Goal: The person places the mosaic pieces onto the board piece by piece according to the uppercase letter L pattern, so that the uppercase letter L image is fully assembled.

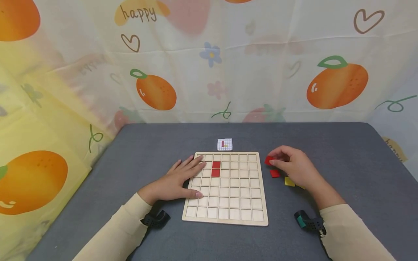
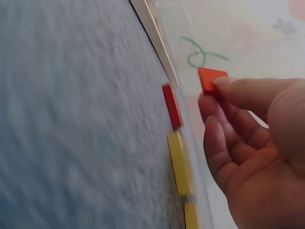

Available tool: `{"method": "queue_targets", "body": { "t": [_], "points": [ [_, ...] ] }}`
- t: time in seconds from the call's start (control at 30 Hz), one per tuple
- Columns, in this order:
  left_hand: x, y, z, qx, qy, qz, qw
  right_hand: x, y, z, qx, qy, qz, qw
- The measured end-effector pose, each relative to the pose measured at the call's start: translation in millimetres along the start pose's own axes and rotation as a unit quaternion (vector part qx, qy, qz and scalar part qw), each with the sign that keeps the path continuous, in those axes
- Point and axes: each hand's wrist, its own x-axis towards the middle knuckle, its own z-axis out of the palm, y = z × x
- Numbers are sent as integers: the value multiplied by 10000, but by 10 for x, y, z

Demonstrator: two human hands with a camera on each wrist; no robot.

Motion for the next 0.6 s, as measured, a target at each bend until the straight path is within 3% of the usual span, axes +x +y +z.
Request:
{"method": "queue_targets", "body": {
  "t": [0.6],
  "points": [
    [-5, -12, 5, -2, 10, 12, 10000, 0, -439, 408, 740, -445, -405, 9954]
  ]
}}
